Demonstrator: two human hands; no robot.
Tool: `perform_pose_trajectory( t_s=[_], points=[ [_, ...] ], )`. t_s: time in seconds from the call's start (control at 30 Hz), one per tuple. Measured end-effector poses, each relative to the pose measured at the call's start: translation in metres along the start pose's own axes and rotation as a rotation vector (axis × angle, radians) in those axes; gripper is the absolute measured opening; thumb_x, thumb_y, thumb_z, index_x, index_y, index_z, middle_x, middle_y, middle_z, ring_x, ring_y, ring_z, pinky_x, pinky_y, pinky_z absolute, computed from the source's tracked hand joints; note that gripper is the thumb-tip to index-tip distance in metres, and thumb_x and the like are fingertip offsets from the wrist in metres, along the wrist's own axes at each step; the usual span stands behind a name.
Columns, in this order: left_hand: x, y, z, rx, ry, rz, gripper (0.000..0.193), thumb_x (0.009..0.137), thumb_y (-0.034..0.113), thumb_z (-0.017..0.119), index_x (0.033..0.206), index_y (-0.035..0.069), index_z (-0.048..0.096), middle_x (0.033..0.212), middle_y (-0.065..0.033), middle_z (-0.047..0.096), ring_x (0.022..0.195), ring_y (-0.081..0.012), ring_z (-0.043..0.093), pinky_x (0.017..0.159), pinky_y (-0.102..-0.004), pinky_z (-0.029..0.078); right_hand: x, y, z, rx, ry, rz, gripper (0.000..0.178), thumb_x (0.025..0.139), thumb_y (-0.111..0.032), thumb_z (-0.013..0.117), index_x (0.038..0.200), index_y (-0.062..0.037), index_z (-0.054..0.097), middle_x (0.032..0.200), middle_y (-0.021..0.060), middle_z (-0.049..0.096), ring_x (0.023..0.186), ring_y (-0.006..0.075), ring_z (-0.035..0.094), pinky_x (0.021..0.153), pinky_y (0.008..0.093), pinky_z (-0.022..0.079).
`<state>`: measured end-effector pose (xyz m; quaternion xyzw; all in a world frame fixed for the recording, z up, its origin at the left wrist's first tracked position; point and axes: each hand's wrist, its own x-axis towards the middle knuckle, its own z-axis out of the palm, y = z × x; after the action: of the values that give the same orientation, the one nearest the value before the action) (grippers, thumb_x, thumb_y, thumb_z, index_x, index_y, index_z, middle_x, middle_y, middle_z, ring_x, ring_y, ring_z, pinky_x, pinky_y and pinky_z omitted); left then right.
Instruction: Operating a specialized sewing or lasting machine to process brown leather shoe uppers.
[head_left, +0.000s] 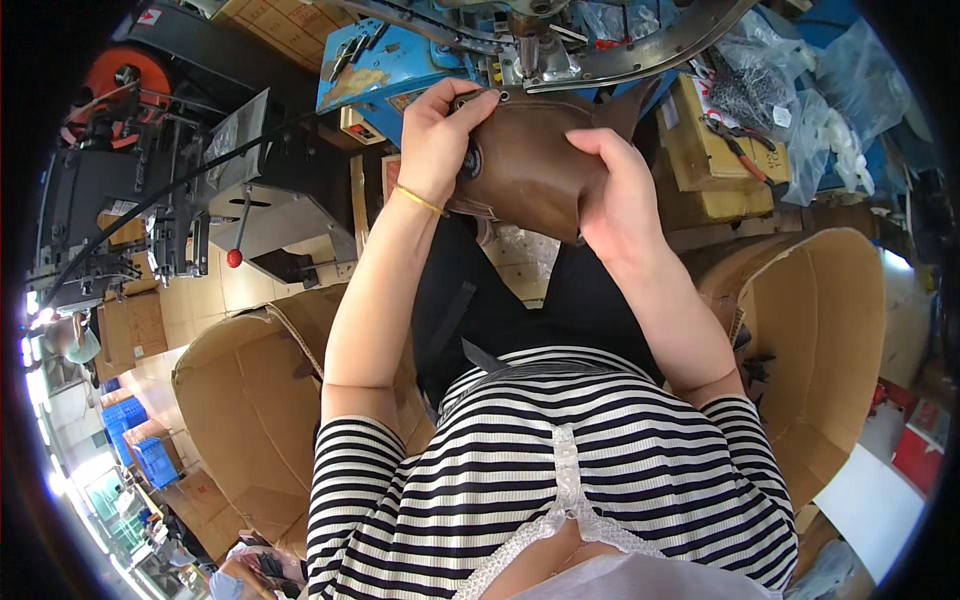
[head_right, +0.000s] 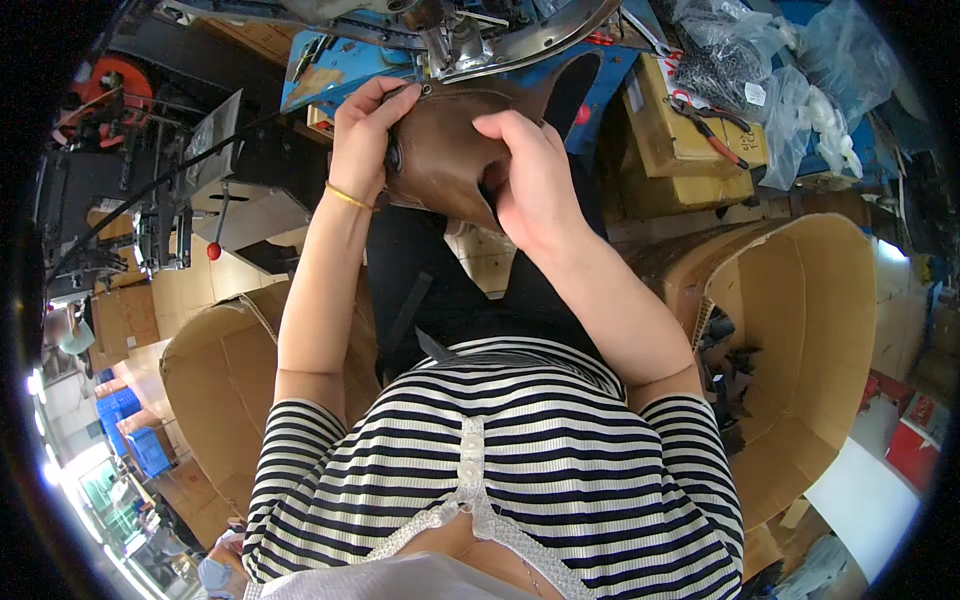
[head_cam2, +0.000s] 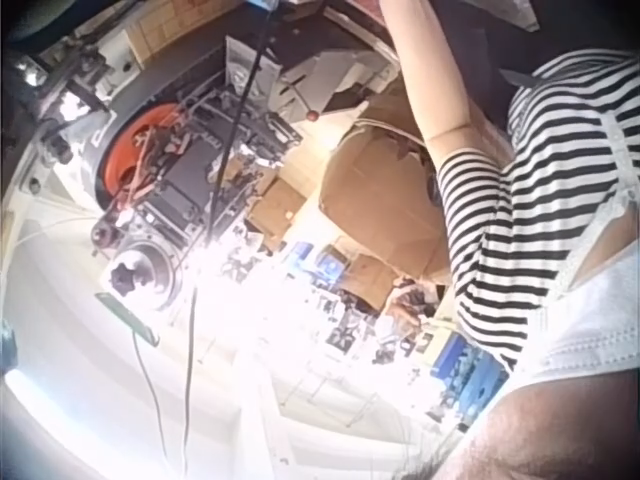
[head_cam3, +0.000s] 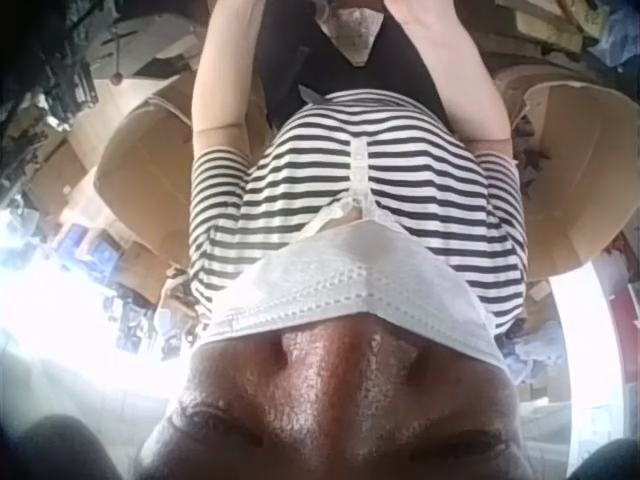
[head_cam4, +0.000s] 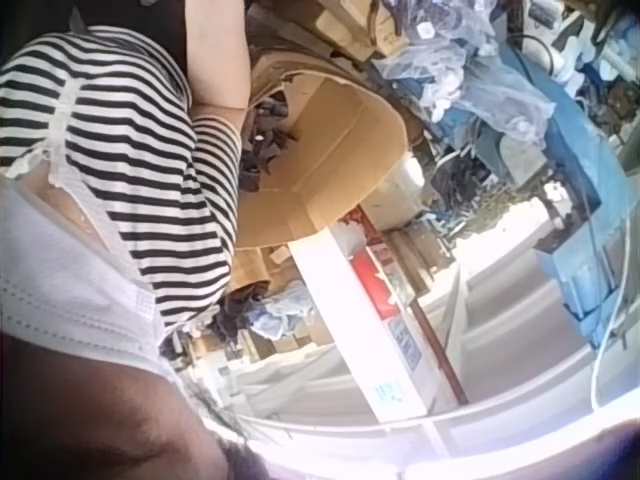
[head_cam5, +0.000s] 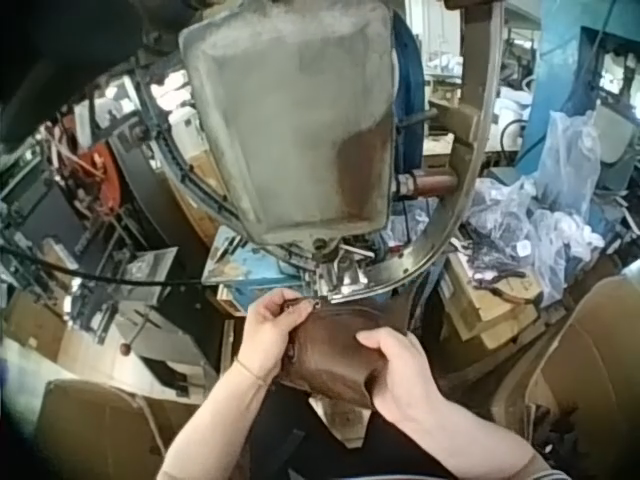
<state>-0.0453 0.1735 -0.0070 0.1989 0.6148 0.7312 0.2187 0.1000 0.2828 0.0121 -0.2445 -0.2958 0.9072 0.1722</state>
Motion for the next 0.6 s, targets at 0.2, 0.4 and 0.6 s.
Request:
perform_pose_trajectory(
  t_s=[0.2, 0.4, 0.6],
  points=[
    [0.016, -0.002, -0.008, 0.124, -0.110, -0.157, 0.013, 0.083, 0.012, 0.071, 0.085, 0.000, 0.068, 0.077, -0.0011, 0.066, 0.068, -0.0067, 0.056, 0.063, -0.0218, 0.044, 0.004, 0.002, -0.003, -0.011, 0.015, 0.054, 0.018, 0.084, -0.010, 0.058, 0.098, 0.0016, 0.059, 0.092, 0.0094, 0.063, 0.072, 0.0196, 0.060, 0.064, 0.0324, 0.049],
    [0.016, -0.006, -0.009, 0.204, -0.058, -0.138, 0.014, 0.082, 0.014, 0.071, 0.083, 0.000, 0.068, 0.074, -0.0002, 0.065, 0.067, -0.0062, 0.055, 0.062, -0.0220, 0.043, 0.004, -0.006, 0.006, 0.121, -0.032, 0.087, 0.017, 0.085, -0.012, 0.058, 0.099, -0.0012, 0.060, 0.094, 0.0072, 0.064, 0.073, 0.0173, 0.059, 0.062, 0.0301, 0.046],
    [0.015, -0.006, -0.007, 0.146, -0.070, -0.150, 0.014, 0.082, 0.014, 0.071, 0.083, 0.000, 0.068, 0.075, -0.0001, 0.065, 0.067, -0.0062, 0.054, 0.062, -0.0219, 0.043, 0.011, -0.004, -0.007, -0.076, -0.027, 0.065, 0.015, 0.087, -0.011, 0.058, 0.099, -0.0029, 0.060, 0.095, 0.0058, 0.063, 0.075, 0.0152, 0.057, 0.061, 0.0298, 0.043]
  ],
)
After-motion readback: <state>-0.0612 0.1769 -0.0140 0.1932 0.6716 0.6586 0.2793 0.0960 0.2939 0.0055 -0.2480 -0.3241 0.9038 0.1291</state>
